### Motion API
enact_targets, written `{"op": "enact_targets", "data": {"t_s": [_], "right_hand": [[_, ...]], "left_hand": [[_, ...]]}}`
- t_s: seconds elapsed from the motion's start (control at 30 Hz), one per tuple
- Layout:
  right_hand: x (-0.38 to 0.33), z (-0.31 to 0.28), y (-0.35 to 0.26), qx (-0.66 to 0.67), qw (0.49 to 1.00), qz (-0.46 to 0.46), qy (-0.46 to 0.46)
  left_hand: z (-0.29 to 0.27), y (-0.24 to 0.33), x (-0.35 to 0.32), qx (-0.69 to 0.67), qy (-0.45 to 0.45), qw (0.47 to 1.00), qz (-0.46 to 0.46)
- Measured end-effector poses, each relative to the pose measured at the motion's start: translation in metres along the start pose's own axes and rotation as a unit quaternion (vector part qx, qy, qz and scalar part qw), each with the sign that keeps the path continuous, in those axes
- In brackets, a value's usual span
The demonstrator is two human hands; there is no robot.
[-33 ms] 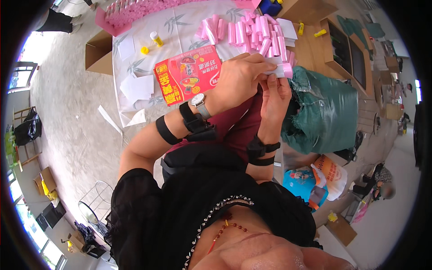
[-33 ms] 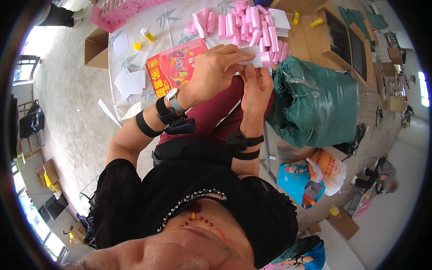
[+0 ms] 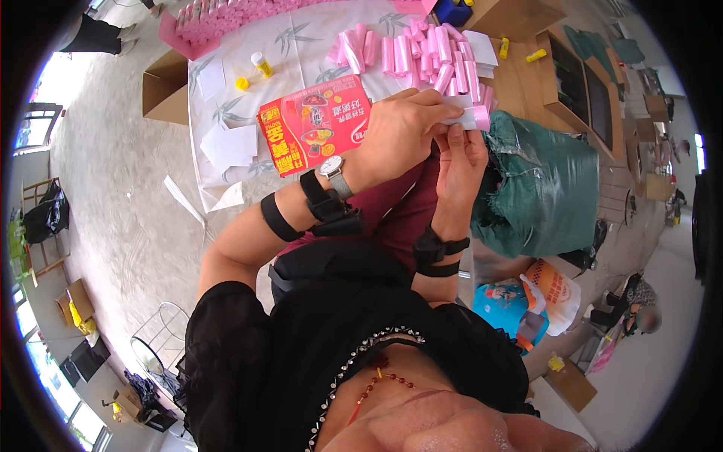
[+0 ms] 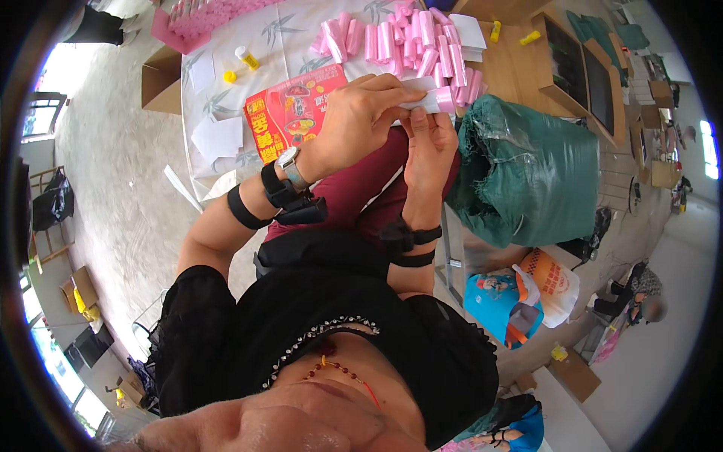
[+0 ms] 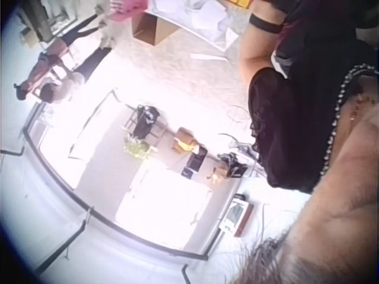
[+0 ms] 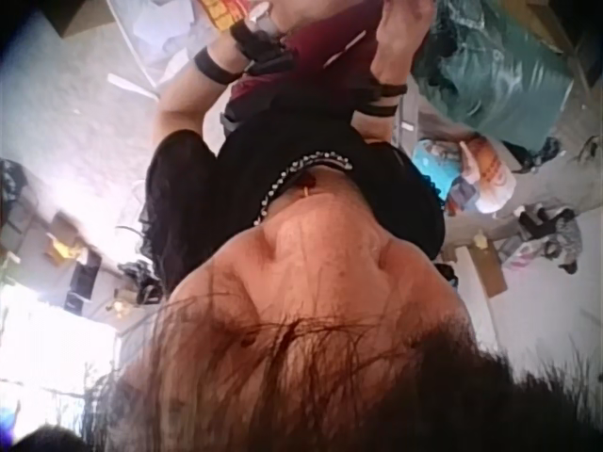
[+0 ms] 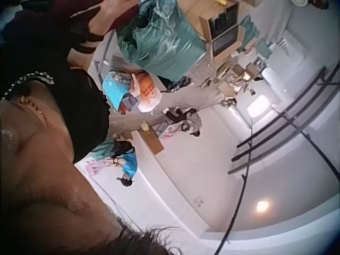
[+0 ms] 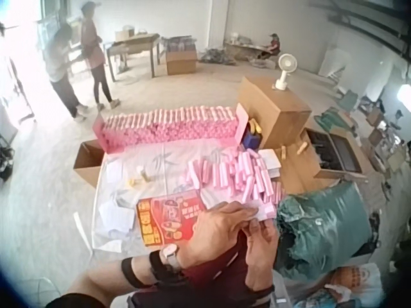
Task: The recorder is applying white labels to pink product tubes and organizing them into a box.
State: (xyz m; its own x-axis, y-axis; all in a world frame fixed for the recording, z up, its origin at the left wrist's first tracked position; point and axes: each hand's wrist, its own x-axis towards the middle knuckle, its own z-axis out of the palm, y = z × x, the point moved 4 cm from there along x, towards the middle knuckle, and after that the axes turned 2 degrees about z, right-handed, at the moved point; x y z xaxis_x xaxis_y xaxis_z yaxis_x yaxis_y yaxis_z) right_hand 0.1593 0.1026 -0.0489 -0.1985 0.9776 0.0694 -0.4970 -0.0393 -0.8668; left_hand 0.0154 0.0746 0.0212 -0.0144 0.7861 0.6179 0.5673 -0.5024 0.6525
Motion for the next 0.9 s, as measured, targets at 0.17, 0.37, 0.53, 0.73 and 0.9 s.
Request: {"op": "enact_targets", "data": {"t_s": [0.17,0.37,0.53,0.73,0.9], "right_hand": [[0.001,0.001,0.000,0.003,1.000,0.012,0.008],[0.005,-0.006,0.003,0.015,1.000,0.011,0.006],[0.006,-0.004,0.006,0.013,0.999,0.013,0.026],[0.010,-0.011,0.018,-0.004,1.000,0.022,0.013],[0.011,-0.012,0.021,-0.040,0.998,0.037,0.015]], "left_hand": [[0.001,-0.001,0.000,0.013,-0.012,1.000,0.003],[0.003,0.002,0.003,0.018,-0.013,1.000,-0.006],[0.008,-0.010,-0.002,0.002,0.007,1.000,-0.004],[0.014,-0.026,-0.013,-0.038,0.026,0.998,-0.054],[0.013,-0.036,-0.013,-0.051,-0.027,0.993,-0.104]]}}
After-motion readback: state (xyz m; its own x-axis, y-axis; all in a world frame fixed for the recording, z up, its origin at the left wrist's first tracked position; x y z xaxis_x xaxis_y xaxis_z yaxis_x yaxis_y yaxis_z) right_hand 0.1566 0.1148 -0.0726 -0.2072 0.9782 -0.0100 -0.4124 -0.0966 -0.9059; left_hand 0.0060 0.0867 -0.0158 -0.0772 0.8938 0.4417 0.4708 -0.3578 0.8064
